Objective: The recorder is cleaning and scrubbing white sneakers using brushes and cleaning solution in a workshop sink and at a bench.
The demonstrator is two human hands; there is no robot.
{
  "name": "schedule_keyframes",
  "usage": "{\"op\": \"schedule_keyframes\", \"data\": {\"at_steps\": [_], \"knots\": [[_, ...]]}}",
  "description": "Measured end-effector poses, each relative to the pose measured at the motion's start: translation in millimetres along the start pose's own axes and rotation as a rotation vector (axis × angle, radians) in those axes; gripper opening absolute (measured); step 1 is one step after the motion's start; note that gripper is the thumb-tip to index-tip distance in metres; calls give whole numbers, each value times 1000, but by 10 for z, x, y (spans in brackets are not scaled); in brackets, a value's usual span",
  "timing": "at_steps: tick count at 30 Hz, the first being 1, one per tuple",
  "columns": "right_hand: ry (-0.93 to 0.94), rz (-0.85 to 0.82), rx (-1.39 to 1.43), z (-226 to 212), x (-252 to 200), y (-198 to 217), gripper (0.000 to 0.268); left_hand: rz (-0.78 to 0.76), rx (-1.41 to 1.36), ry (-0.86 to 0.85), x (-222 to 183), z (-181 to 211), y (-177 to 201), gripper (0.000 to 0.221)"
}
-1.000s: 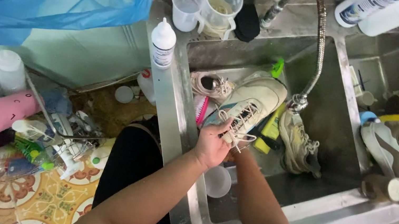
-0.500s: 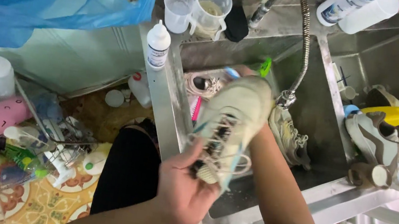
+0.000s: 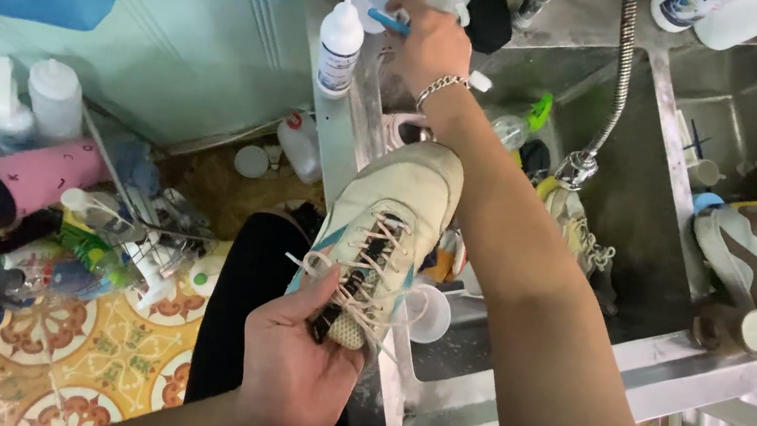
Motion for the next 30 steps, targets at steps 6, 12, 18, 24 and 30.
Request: {"op": "schedule_keyframes", "data": {"at_steps": [6, 12, 18, 24, 30], "knots": [[88, 31, -107, -33, -401, 259, 34, -27, 59, -1, 194, -19, 227, 43], [77, 169, 118, 98, -1897, 1032, 25, -38, 115, 21, 289, 16, 326, 39], [-319, 69, 4, -16, -3900, 1292, 28, -134, 162, 69, 579, -92, 526, 42], [-212, -17, 114, -597, -4727, 1157, 35, -87, 257, 17, 794, -197, 588, 41], [-118, -153, 3, -798, -4805, 1014, 25, -189, 329, -15, 962, -192, 575, 38]]}}
Point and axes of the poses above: each hand's wrist, its own x-axis towards the middle knuckle, its own y-axis out of the back of the hand, z = x × y, the point moved 7 cm from there along x, towards the middle knuckle, and after that the axes turned 10 degrees about -z, right-handed, at the moved point
